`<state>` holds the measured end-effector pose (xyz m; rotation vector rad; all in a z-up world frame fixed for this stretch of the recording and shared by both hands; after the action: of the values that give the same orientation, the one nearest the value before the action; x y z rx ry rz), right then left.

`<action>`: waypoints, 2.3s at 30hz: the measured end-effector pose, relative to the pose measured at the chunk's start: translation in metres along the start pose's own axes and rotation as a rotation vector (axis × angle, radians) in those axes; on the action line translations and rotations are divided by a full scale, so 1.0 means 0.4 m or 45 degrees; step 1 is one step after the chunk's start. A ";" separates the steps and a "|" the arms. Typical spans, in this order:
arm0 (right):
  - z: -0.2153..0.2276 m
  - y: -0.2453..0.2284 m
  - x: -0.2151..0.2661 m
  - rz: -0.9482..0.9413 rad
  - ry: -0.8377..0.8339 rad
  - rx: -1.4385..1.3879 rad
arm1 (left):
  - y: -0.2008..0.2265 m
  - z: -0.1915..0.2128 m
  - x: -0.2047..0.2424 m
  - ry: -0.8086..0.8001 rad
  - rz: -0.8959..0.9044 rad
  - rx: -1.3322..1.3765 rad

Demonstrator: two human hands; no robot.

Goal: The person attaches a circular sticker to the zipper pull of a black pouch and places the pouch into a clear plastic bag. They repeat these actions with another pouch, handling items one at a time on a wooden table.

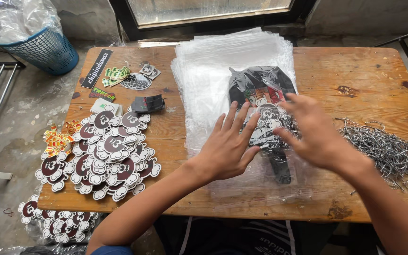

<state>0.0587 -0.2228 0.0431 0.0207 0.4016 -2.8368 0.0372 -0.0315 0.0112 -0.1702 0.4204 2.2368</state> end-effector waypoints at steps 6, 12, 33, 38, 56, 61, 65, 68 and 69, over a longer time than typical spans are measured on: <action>-0.176 0.031 0.045 -0.152 -0.210 0.095 | -0.050 -0.021 0.040 -0.228 -0.005 0.188; -0.169 0.003 0.037 -0.245 -0.177 0.102 | -0.155 0.047 0.023 -0.212 0.293 0.072; -0.279 -0.323 0.097 0.798 -0.098 0.164 | -0.395 -0.068 -0.006 -0.224 0.120 -0.063; -0.067 -0.388 0.044 0.710 -0.590 -0.417 | -0.331 0.004 -0.013 -0.106 0.158 -0.155; -0.296 -0.556 -0.400 1.134 0.339 0.323 | 0.159 -0.139 0.125 0.093 -0.937 0.817; -0.354 -0.609 -0.425 1.168 0.400 0.451 | 0.173 -0.252 0.132 0.120 -0.913 1.129; -0.384 -0.626 -0.414 1.168 0.493 0.565 | 0.177 -0.275 0.139 0.204 -0.984 1.120; -0.391 -0.633 -0.405 1.150 0.571 0.594 | 0.169 -0.246 0.146 0.255 -0.985 1.131; -0.392 -0.629 -0.405 1.118 0.585 0.610 | 0.168 -0.234 0.148 0.280 -0.990 1.121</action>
<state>0.1422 0.0960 -0.0312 0.7503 -0.1883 -1.9596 -0.0541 -0.0621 -0.0756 -0.0830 1.1806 1.1391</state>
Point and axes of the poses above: each hand's wrist, its own x-axis away from the middle knuckle, its own z-axis out of the back of the hand, y = z × x, the point moved 5 cm from there along -x, towards the middle knuckle, and after that the axes turned 8 degrees about -z, right-handed, at the moved point
